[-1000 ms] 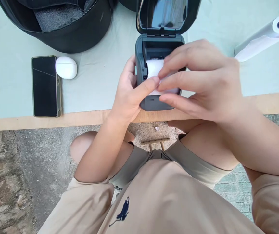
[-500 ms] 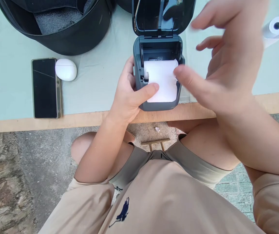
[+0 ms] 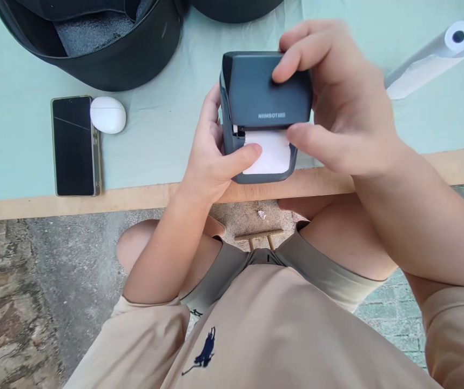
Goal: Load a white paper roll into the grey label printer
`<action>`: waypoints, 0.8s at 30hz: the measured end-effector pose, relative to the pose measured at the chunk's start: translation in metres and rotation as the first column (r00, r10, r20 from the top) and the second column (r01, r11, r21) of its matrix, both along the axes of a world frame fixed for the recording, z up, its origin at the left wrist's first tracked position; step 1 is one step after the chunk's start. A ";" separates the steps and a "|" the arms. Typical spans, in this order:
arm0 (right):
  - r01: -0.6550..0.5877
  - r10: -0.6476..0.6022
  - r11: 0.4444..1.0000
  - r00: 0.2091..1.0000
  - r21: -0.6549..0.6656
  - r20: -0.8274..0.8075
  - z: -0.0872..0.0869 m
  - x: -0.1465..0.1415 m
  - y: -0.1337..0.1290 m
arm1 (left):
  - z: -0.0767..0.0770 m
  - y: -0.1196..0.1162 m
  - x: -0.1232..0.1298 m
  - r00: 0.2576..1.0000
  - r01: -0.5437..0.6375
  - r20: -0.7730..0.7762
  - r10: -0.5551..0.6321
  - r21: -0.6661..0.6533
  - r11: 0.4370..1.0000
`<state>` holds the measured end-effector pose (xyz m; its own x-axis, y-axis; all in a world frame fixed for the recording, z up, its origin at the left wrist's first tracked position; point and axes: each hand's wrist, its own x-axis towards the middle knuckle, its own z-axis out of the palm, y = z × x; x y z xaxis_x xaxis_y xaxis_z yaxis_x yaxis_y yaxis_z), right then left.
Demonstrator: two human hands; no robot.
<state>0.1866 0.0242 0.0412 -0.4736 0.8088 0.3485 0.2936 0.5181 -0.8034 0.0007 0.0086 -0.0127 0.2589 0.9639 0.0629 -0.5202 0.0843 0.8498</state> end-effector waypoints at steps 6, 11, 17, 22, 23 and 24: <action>-0.080 0.048 0.978 0.985 -0.194 -0.164 -0.002 -0.003 -0.002 | 0.013 -0.005 0.000 0.999 0.036 -0.037 -0.036 -0.018 0.999; -0.092 0.057 0.959 0.989 -0.269 -0.135 0.001 -0.007 -0.005 | 0.022 -0.011 0.003 0.999 0.044 0.012 -0.042 -0.120 0.992; -0.091 0.067 0.972 0.991 -0.214 -0.117 -0.003 -0.005 -0.002 | 0.015 -0.007 0.002 0.997 0.053 0.051 -0.050 -0.078 0.996; -0.088 0.073 0.981 0.993 -0.171 -0.090 -0.005 -0.003 -0.001 | 0.017 -0.007 0.003 0.996 0.052 0.068 -0.049 -0.048 0.997; -0.086 0.073 0.982 0.994 -0.166 -0.087 -0.005 -0.003 -0.001 | 0.017 -0.007 0.003 0.997 0.047 0.067 -0.044 -0.046 0.998; -0.088 0.074 0.983 0.993 -0.164 -0.091 -0.006 -0.004 -0.001 | 0.017 -0.007 0.003 0.997 0.044 0.068 -0.042 -0.036 0.998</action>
<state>0.1829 0.0233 0.0351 -0.5144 0.8193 0.2532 0.1836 0.3936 -0.9008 0.0034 0.0014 0.0042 0.2965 0.9540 0.0456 -0.5711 0.1388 0.8091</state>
